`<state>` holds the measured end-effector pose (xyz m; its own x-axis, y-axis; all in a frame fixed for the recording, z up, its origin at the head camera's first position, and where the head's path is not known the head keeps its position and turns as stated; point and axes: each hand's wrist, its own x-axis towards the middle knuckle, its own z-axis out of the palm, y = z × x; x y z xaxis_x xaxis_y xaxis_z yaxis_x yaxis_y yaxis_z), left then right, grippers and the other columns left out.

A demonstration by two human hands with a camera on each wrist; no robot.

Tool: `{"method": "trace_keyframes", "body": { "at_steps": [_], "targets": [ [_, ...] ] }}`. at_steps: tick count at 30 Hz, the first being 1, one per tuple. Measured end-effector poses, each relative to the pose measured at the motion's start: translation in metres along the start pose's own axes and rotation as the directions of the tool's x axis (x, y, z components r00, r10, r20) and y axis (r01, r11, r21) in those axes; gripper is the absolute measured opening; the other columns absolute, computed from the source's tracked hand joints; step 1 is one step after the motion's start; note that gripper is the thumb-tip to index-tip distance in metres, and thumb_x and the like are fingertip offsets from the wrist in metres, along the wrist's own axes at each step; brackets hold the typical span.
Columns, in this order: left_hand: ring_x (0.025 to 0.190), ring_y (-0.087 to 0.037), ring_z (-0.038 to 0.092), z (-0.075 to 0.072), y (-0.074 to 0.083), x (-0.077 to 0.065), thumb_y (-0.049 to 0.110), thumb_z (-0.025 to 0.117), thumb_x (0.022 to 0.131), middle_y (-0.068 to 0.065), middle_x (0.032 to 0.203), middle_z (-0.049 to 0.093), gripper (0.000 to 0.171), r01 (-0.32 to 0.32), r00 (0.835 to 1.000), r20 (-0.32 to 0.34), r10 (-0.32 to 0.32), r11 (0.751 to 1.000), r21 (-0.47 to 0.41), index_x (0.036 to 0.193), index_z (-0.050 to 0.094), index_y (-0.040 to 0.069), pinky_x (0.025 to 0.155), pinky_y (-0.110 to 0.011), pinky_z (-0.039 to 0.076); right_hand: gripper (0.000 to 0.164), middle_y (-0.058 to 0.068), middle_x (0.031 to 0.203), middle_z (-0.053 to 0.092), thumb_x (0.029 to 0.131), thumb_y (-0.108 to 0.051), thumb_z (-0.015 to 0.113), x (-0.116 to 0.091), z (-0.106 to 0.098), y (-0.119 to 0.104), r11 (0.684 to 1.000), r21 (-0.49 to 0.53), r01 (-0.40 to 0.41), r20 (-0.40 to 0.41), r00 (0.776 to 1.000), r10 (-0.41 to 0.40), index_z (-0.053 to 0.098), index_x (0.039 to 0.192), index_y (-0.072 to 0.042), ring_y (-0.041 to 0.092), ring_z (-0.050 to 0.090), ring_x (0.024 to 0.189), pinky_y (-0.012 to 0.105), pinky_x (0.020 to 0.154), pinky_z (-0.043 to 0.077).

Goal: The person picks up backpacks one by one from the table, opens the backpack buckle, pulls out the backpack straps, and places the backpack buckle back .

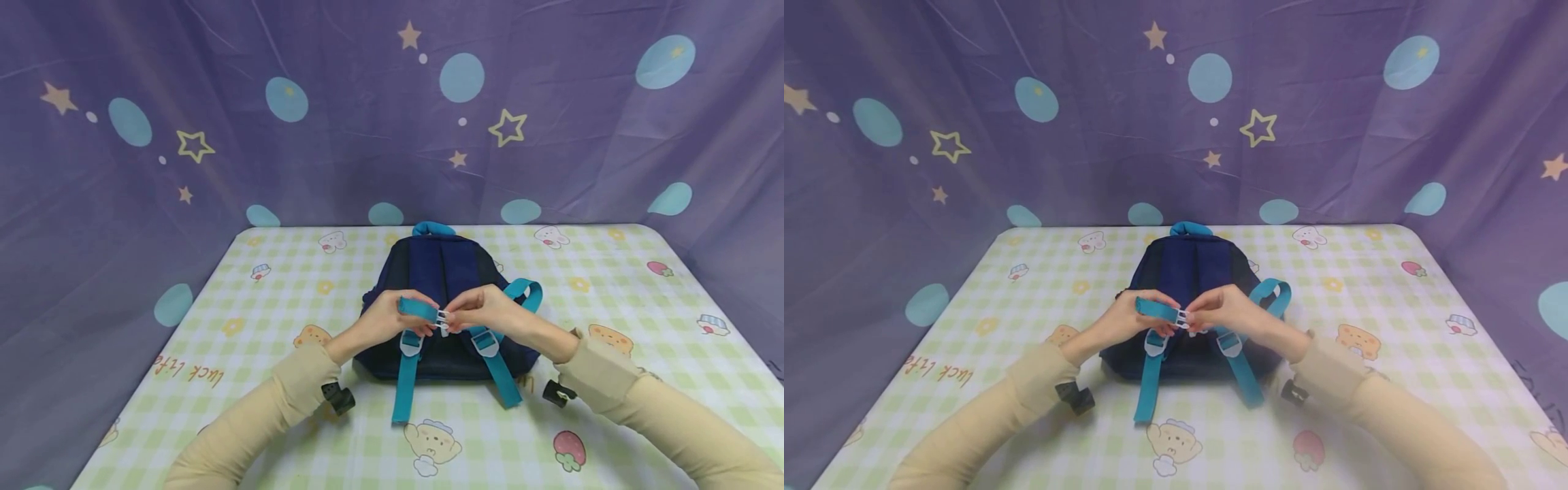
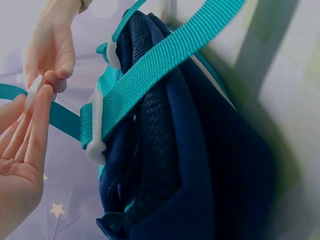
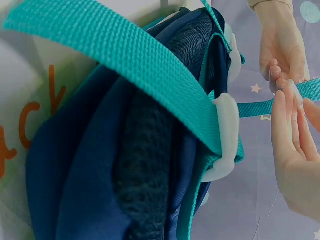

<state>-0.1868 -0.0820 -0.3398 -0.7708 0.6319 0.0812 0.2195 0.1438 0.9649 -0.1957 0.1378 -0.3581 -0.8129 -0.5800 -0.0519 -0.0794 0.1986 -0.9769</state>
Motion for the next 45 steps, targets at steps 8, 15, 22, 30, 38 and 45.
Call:
{"method": "trace_keyframes", "body": {
  "at_steps": [8, 15, 22, 30, 38, 45],
  "targets": [
    [0.075, -0.028, 0.064, -0.006, -0.024, 0.006, -0.003, 0.056, 0.083, -0.024, 0.090, 0.062, 0.025, -0.043, 0.996, 0.074, 0.043, 0.999, 0.002, 0.107, 0.057, -0.009, 0.066, -0.039, 0.052, 0.027, 0.016, 0.087, 0.066, 0.084, -0.017, 0.062, -0.002, -0.001, 0.001, 0.999, 0.007, 0.035, 0.013, 0.999, -0.035, 0.063, 0.099, 0.006, 0.024, 0.064, 0.081, 0.034, 0.075, 0.051],
    [0.081, -0.026, 0.064, -0.012, -0.030, 0.006, -0.006, 0.053, 0.084, -0.027, 0.094, 0.062, 0.027, -0.068, 0.981, 0.181, 0.075, 0.997, -0.042, 0.111, 0.053, -0.011, 0.070, -0.038, 0.052, 0.028, 0.016, 0.088, 0.066, 0.083, -0.015, 0.062, -0.005, -0.002, 0.001, 0.998, 0.023, 0.050, 0.036, 0.998, -0.051, 0.062, 0.099, 0.008, 0.023, 0.064, 0.081, 0.039, 0.076, 0.050],
    [0.083, -0.028, 0.063, -0.014, -0.032, 0.006, -0.008, 0.047, 0.086, -0.023, 0.093, 0.063, 0.026, -0.027, 0.978, 0.206, 0.024, 1.000, 0.015, 0.110, 0.055, -0.007, 0.072, -0.034, 0.051, 0.025, 0.017, 0.088, 0.066, 0.084, -0.013, 0.061, -0.009, -0.005, 0.001, 0.997, -0.020, 0.076, 0.066, 0.995, -0.074, 0.063, 0.098, 0.007, 0.022, 0.065, 0.079, 0.041, 0.074, 0.050],
    [0.061, -0.009, 0.054, -0.010, -0.032, 0.011, 0.007, 0.050, 0.090, -0.013, 0.089, 0.066, 0.020, -0.054, 0.977, 0.211, 0.012, 0.980, 0.193, 0.108, 0.058, 0.000, 0.055, -0.020, 0.043, 0.021, 0.017, 0.086, 0.066, 0.086, -0.009, 0.058, -0.013, -0.008, 0.000, 0.981, -0.069, 0.179, 0.136, 0.976, -0.169, 0.064, 0.097, 0.008, 0.021, 0.065, 0.077, 0.037, 0.071, 0.051],
    [0.080, -0.021, 0.064, -0.012, -0.037, 0.013, 0.000, 0.050, 0.089, -0.024, 0.092, 0.062, 0.015, -0.050, 0.971, 0.235, 0.036, 0.997, 0.057, 0.098, 0.054, -0.011, 0.068, -0.034, 0.052, 0.020, 0.019, 0.086, 0.066, 0.086, -0.005, 0.057, -0.017, -0.012, -0.002, 0.968, -0.096, 0.234, 0.179, 0.960, -0.214, 0.063, 0.095, 0.011, 0.017, 0.065, 0.076, 0.040, 0.069, 0.051],
    [0.080, -0.024, 0.064, -0.019, -0.042, 0.009, 0.002, 0.052, 0.088, -0.023, 0.089, 0.063, 0.013, -0.021, 0.979, 0.204, 0.007, 0.998, 0.066, 0.095, 0.055, -0.009, 0.068, -0.034, 0.053, 0.020, 0.015, 0.085, 0.067, 0.085, -0.005, 0.057, -0.024, -0.019, -0.001, 0.965, -0.058, 0.257, 0.203, 0.949, -0.241, 0.063, 0.094, 0.011, 0.019, 0.065, 0.076, 0.039, 0.068, 0.051]
  ]
}}
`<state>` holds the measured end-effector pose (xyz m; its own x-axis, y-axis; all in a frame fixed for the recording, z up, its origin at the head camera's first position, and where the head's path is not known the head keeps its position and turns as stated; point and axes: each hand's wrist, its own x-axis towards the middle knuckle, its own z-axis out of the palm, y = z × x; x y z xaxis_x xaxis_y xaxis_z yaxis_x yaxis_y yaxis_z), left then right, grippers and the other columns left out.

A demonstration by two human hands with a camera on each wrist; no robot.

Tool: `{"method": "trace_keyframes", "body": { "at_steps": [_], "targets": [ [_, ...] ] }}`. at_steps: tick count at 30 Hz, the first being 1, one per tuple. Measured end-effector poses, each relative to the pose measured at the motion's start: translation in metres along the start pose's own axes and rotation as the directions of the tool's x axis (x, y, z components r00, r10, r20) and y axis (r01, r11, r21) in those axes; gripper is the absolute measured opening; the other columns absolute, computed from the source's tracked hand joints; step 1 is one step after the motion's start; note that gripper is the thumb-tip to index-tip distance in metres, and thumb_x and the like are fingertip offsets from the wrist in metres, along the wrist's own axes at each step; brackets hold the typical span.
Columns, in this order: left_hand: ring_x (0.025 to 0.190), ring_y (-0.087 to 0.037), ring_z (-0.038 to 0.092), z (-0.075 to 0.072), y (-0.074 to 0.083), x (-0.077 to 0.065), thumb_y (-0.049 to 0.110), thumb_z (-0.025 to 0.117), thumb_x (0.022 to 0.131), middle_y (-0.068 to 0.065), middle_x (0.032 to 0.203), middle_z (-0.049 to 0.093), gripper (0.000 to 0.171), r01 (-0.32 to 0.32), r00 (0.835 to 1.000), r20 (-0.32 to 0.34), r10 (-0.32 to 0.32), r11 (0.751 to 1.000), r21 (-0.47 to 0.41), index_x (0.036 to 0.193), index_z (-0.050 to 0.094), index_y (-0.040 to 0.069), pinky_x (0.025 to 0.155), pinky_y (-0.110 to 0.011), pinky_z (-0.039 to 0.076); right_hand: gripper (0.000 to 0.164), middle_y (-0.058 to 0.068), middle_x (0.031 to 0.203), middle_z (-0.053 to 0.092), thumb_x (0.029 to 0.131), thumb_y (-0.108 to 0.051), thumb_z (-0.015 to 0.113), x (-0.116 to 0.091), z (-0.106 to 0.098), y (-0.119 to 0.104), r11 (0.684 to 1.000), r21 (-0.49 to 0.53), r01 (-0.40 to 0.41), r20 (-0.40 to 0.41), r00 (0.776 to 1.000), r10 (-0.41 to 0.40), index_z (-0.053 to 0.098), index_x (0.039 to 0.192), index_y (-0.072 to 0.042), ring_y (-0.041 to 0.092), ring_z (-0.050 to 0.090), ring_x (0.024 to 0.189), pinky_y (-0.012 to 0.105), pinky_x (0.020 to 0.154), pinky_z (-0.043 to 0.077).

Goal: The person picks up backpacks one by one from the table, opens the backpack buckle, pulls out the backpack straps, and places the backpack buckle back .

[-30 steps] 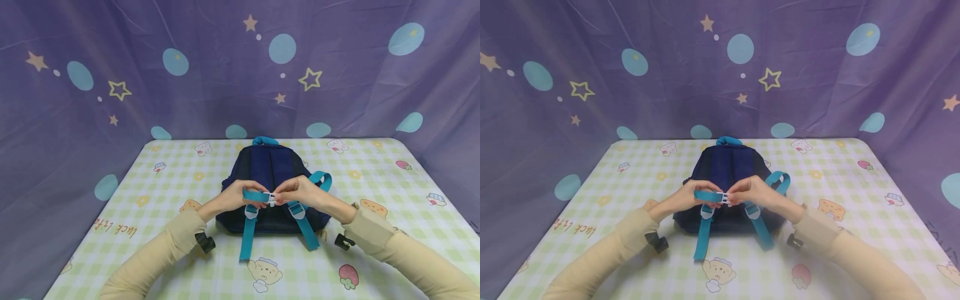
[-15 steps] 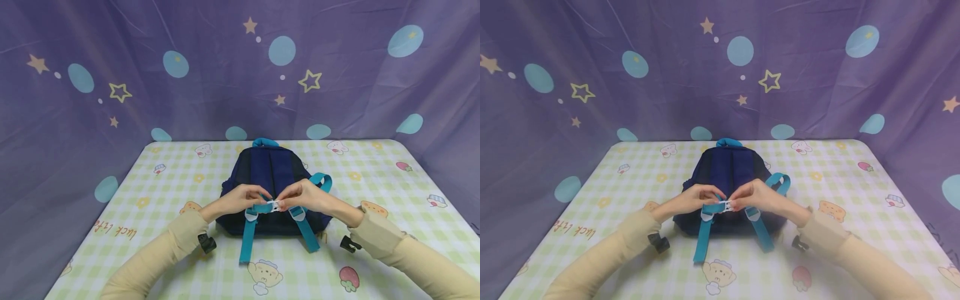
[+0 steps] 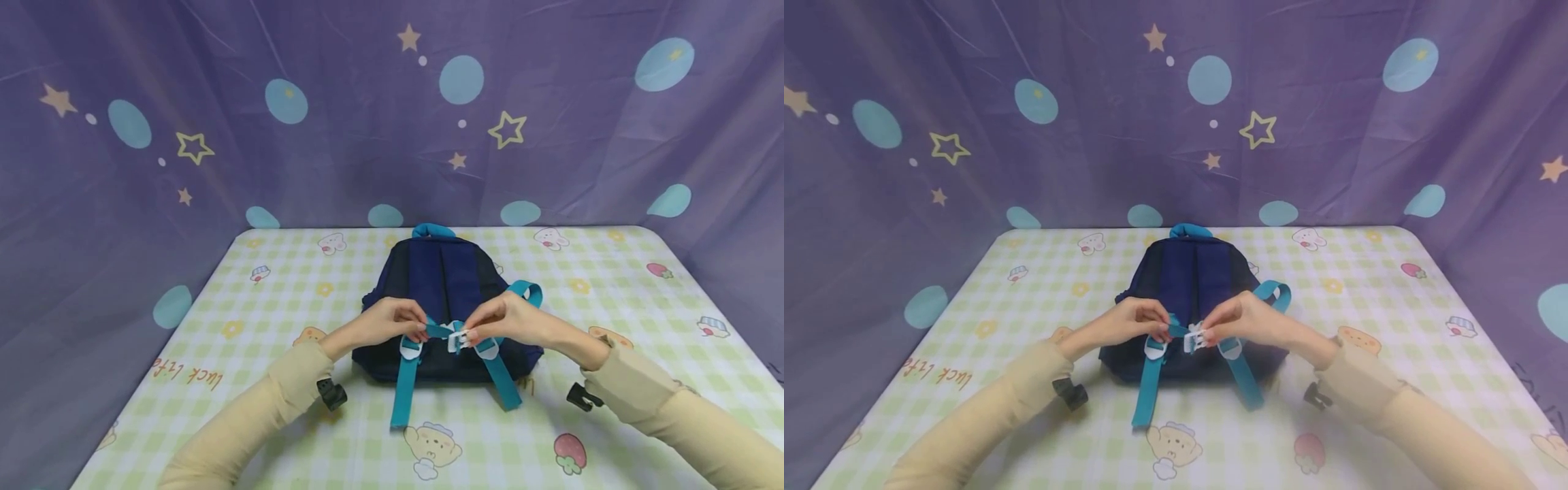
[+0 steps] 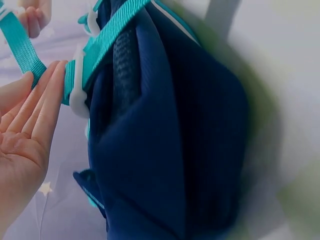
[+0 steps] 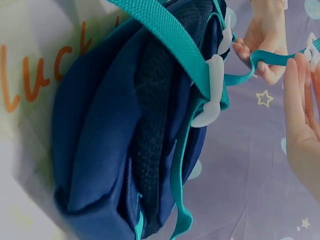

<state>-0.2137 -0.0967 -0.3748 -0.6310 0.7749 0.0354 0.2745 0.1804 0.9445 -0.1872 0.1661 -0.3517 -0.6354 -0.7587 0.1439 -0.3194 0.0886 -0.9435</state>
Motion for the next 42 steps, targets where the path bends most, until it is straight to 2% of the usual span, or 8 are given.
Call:
{"method": "trace_keyframes", "body": {
  "at_steps": [5, 13, 17, 22, 25, 29, 36, 42],
  "targets": [
    [0.079, -0.024, 0.064, -0.004, -0.002, -0.006, 0.002, 0.053, 0.088, -0.022, 0.088, 0.064, 0.013, 0.011, 1.000, -0.023, -0.010, 0.999, 0.032, 0.094, 0.056, -0.008, 0.068, -0.033, 0.053, 0.017, 0.013, 0.085, 0.067, 0.085, -0.006, 0.058, -0.007, -0.002, 0.000, 0.999, -0.048, -0.006, 0.021, 1.000, 0.007, 0.065, 0.094, 0.006, 0.021, 0.065, 0.075, 0.039, 0.068, 0.052],
    [0.079, -0.023, 0.063, -0.005, 0.000, -0.009, 0.004, 0.055, 0.087, -0.019, 0.088, 0.064, 0.012, -0.003, 1.000, -0.028, 0.006, 0.996, 0.089, 0.094, 0.058, -0.005, 0.069, -0.031, 0.052, 0.015, 0.008, 0.082, 0.067, 0.084, -0.009, 0.060, -0.013, 0.000, 0.009, 0.990, -0.136, 0.025, 0.059, 0.998, -0.017, 0.068, 0.091, 0.002, 0.023, 0.058, 0.063, 0.029, 0.055, 0.049],
    [0.077, -0.017, 0.063, -0.001, 0.001, -0.012, 0.008, 0.057, 0.086, -0.012, 0.088, 0.065, 0.011, 0.006, 0.999, -0.051, 0.003, 0.985, 0.174, 0.094, 0.061, 0.001, 0.070, -0.027, 0.051, 0.015, 0.004, 0.082, 0.067, 0.083, -0.013, 0.062, -0.018, 0.005, 0.014, 0.977, -0.209, 0.032, 0.055, 0.998, -0.021, 0.069, 0.090, -0.002, 0.018, 0.060, 0.065, 0.025, 0.056, 0.050],
    [0.076, -0.011, 0.061, 0.005, 0.003, -0.013, 0.012, 0.059, 0.085, -0.004, 0.088, 0.065, 0.010, -0.005, 0.997, -0.075, 0.029, 0.953, 0.304, 0.094, 0.063, 0.008, 0.068, -0.022, 0.050, 0.013, 0.003, 0.084, 0.066, 0.082, -0.011, 0.063, -0.023, 0.016, 0.019, 0.952, -0.300, 0.057, 0.050, 0.998, -0.044, 0.070, 0.090, -0.004, 0.010, 0.062, 0.072, 0.023, 0.062, 0.052],
    [0.075, -0.009, 0.060, 0.009, 0.002, -0.013, 0.014, 0.059, 0.085, -0.002, 0.088, 0.065, 0.012, -0.020, 0.995, -0.081, 0.052, 0.935, 0.355, 0.094, 0.064, 0.008, 0.066, -0.020, 0.049, 0.011, 0.001, 0.084, 0.066, 0.081, -0.011, 0.064, -0.025, 0.023, 0.020, 0.924, -0.379, 0.059, 0.025, 0.998, -0.054, 0.071, 0.088, -0.007, 0.005, 0.060, 0.074, 0.021, 0.062, 0.051],
    [0.075, -0.006, 0.058, 0.013, 0.000, -0.013, 0.015, 0.060, 0.085, -0.001, 0.088, 0.065, 0.015, -0.045, 0.993, -0.083, 0.084, 0.916, 0.398, 0.095, 0.065, 0.006, 0.067, -0.019, 0.048, 0.009, -0.002, 0.083, 0.066, 0.077, -0.007, 0.067, -0.028, 0.031, 0.020, 0.860, -0.496, 0.121, 0.014, 0.991, -0.131, 0.071, 0.085, -0.009, 0.004, 0.059, 0.074, 0.018, 0.060, 0.049],
    [0.071, -0.006, 0.051, 0.018, -0.001, -0.013, 0.015, 0.061, 0.084, 0.002, 0.086, 0.060, 0.015, -0.095, 0.985, -0.082, 0.149, 0.880, 0.465, 0.094, 0.066, 0.005, 0.062, -0.019, 0.044, 0.018, 0.000, 0.080, 0.064, 0.069, 0.004, 0.070, -0.029, 0.042, 0.023, 0.746, -0.602, 0.285, 0.074, 0.950, -0.303, 0.069, 0.082, -0.007, 0.007, 0.060, 0.072, 0.011, 0.062, 0.047],
    [0.073, -0.007, 0.051, 0.020, 0.000, -0.012, 0.016, 0.062, 0.083, 0.000, 0.088, 0.059, 0.017, -0.086, 0.979, -0.119, 0.163, 0.872, 0.483, 0.096, 0.066, 0.007, 0.063, -0.019, 0.044, 0.017, 0.000, 0.082, 0.064, 0.069, 0.000, 0.071, -0.028, 0.046, 0.024, 0.698, -0.671, 0.252, 0.059, 0.956, -0.289, 0.069, 0.084, -0.007, 0.008, 0.060, 0.073, 0.011, 0.063, 0.047]
  ]
}}
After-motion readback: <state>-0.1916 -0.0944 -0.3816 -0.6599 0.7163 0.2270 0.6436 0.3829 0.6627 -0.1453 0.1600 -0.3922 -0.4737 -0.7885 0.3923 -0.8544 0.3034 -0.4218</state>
